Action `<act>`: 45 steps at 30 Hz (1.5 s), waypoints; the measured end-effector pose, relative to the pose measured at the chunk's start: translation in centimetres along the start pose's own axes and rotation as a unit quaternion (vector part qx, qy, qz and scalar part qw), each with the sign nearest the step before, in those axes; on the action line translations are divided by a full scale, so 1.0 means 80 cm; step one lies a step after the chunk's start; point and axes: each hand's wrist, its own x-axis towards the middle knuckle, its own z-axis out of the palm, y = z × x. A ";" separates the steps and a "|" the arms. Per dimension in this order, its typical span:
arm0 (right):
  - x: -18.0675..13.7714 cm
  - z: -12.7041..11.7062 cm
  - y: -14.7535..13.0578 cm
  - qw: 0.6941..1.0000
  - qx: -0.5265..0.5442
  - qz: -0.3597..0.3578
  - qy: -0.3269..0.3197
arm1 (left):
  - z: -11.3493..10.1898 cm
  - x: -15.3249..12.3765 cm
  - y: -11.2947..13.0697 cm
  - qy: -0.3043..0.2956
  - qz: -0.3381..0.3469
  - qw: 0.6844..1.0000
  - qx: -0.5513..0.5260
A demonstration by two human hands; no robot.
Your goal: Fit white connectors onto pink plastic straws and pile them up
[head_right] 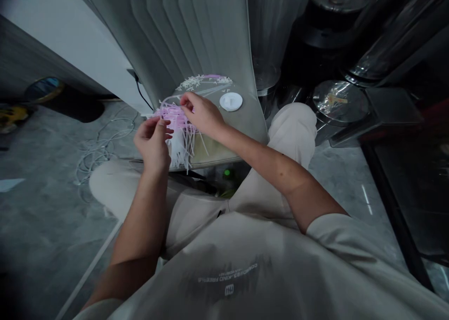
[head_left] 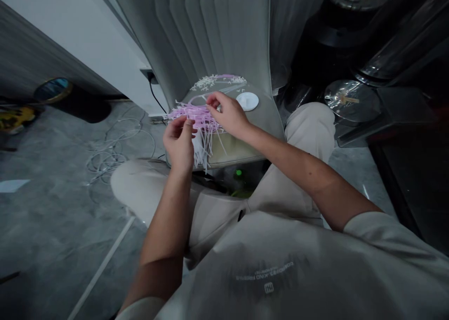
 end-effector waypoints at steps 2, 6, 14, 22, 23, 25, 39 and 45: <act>0.008 0.008 -0.006 1.000 -0.020 -0.014 -0.015 | -0.005 0.006 -0.003 0.011 -0.008 1.000 -0.010; 0.024 0.021 -0.011 0.999 -0.036 -0.035 -0.019 | -0.014 0.018 -0.008 0.028 -0.032 0.998 -0.034; 0.030 0.039 -0.027 0.986 -0.140 -0.081 -0.043 | -0.023 0.031 -0.016 -0.028 -0.179 0.974 -0.134; 0.015 0.053 -0.030 0.935 -0.275 -0.197 -0.102 | -0.026 0.033 -0.017 -0.062 -0.173 0.977 -0.104; 0.013 0.054 -0.029 0.928 -0.286 -0.214 -0.106 | -0.025 0.033 -0.016 -0.057 -0.170 0.977 -0.116; 0.009 0.056 -0.028 0.914 -0.306 -0.243 -0.112 | -0.023 0.031 -0.016 -0.054 -0.157 0.977 -0.136; -0.003 0.038 -0.021 0.903 -0.297 -0.291 -0.104 | -0.014 0.021 -0.020 -0.032 -0.097 0.987 -0.127; -0.010 0.012 0.008 0.961 -0.142 -0.216 -0.101 | -0.016 0.022 -0.008 -0.050 -0.121 0.983 -0.127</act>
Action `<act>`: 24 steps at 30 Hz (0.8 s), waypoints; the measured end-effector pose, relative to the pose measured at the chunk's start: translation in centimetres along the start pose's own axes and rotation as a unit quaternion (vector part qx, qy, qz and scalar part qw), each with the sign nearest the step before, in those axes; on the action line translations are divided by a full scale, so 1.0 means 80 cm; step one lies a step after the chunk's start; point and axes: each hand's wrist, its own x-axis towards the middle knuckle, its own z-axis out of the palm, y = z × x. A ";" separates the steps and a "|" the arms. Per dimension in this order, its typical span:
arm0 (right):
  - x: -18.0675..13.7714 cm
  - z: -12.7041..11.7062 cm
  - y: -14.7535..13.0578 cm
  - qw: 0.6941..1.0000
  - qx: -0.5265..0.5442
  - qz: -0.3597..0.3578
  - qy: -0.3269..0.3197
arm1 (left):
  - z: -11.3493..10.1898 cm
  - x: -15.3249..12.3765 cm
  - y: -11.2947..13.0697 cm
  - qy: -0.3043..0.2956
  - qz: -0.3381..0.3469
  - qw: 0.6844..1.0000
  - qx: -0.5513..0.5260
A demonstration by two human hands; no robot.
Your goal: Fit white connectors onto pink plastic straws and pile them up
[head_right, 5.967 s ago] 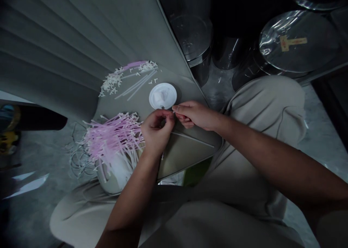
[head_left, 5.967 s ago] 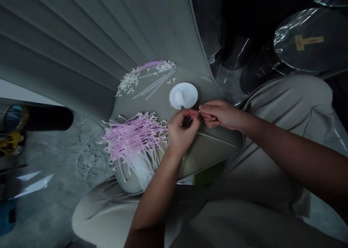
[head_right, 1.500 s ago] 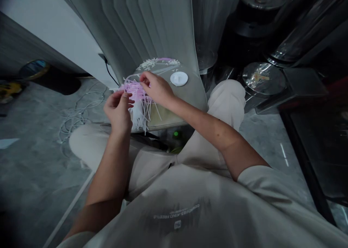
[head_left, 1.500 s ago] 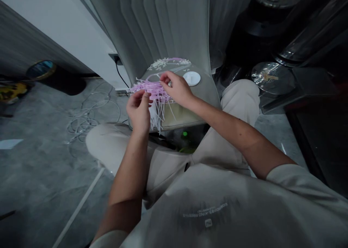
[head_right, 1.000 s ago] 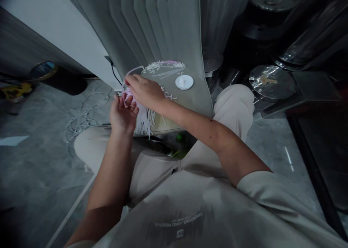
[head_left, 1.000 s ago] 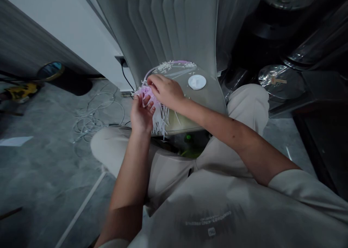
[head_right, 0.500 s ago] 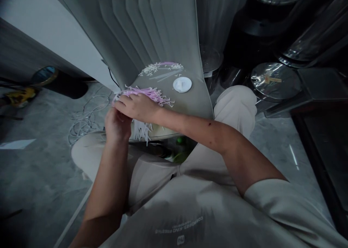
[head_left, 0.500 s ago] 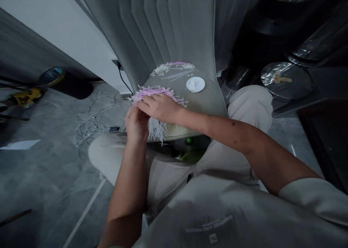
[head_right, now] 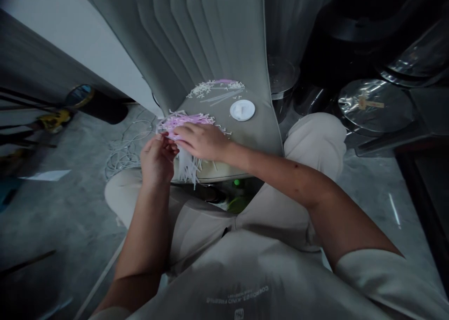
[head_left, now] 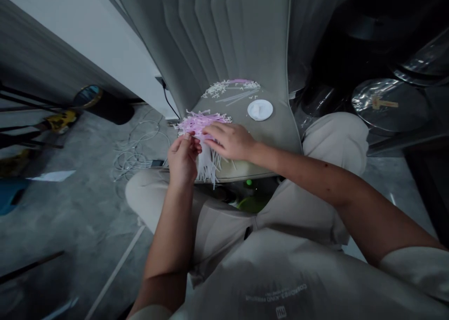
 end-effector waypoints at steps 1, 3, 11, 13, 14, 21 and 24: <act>-0.005 -0.001 0.008 0.999 0.031 0.028 0.006 | 0.000 -0.001 0.003 -0.001 -0.006 1.000 0.014; -0.014 -0.002 0.024 0.994 0.081 0.076 0.016 | 0.002 -0.004 0.008 -0.006 -0.010 0.999 0.042; -0.015 -0.009 0.053 0.980 0.082 0.179 0.032 | 0.006 0.014 0.044 -0.084 0.000 0.990 0.113; -0.012 -0.008 0.060 0.976 0.070 0.203 0.029 | 0.003 0.030 0.062 -0.141 -0.018 0.980 0.139; -0.012 -0.007 0.065 0.974 0.062 0.216 0.027 | 0.001 0.039 0.070 -0.174 -0.032 0.972 0.151; -0.028 0.020 0.098 0.964 -0.031 0.255 -0.065 | -0.006 0.095 0.067 -0.300 -0.170 0.904 0.253; -0.036 0.029 0.102 0.962 -0.043 0.257 -0.087 | -0.007 0.105 0.050 -0.284 -0.170 0.890 0.314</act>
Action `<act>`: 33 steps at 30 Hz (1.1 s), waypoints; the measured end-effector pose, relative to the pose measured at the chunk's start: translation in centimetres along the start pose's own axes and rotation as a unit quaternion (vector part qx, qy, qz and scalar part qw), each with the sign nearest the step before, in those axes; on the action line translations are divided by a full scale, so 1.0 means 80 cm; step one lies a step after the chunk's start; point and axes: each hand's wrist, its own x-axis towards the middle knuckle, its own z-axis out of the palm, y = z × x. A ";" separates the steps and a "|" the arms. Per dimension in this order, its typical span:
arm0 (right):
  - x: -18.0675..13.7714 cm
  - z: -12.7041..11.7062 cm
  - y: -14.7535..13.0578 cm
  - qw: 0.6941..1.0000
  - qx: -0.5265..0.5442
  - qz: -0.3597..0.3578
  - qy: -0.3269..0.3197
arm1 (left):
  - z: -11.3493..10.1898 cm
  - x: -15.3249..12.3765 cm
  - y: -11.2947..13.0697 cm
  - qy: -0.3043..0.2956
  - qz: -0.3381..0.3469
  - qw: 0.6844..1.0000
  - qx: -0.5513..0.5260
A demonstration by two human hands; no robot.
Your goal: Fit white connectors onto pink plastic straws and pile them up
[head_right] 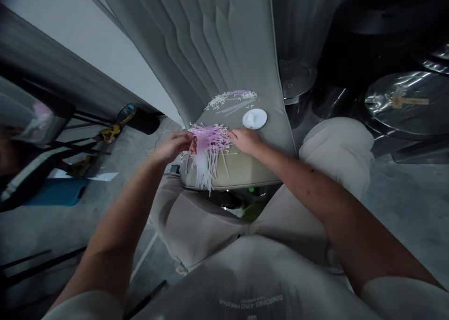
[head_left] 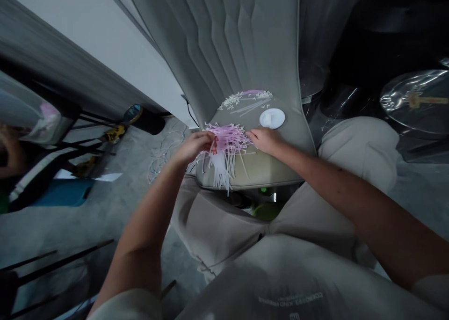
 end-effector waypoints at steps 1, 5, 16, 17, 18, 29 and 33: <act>-0.001 0.002 0.001 1.000 0.000 -0.002 -0.001 | 0.000 0.003 -0.003 0.006 -0.006 1.000 0.026; -0.001 0.007 0.000 1.000 -0.003 -0.018 -0.011 | -0.001 0.013 -0.008 0.019 0.002 0.988 0.151; 0.003 0.012 0.001 0.999 -0.007 -0.031 -0.024 | -0.017 0.028 -0.012 0.114 0.111 0.902 0.402; 0.003 0.011 0.000 0.999 -0.009 -0.029 -0.025 | -0.020 0.028 -0.014 0.119 0.122 0.900 0.401; 0.003 0.011 0.000 0.999 -0.011 -0.027 -0.027 | -0.023 0.029 -0.016 0.125 0.134 0.898 0.400; 0.002 0.012 -0.004 0.999 -0.046 -0.012 -0.027 | -0.018 0.043 -0.051 0.205 0.292 0.852 0.383; 0.001 0.013 -0.007 0.997 -0.060 -0.001 -0.041 | -0.020 0.040 -0.056 0.262 0.298 0.856 0.333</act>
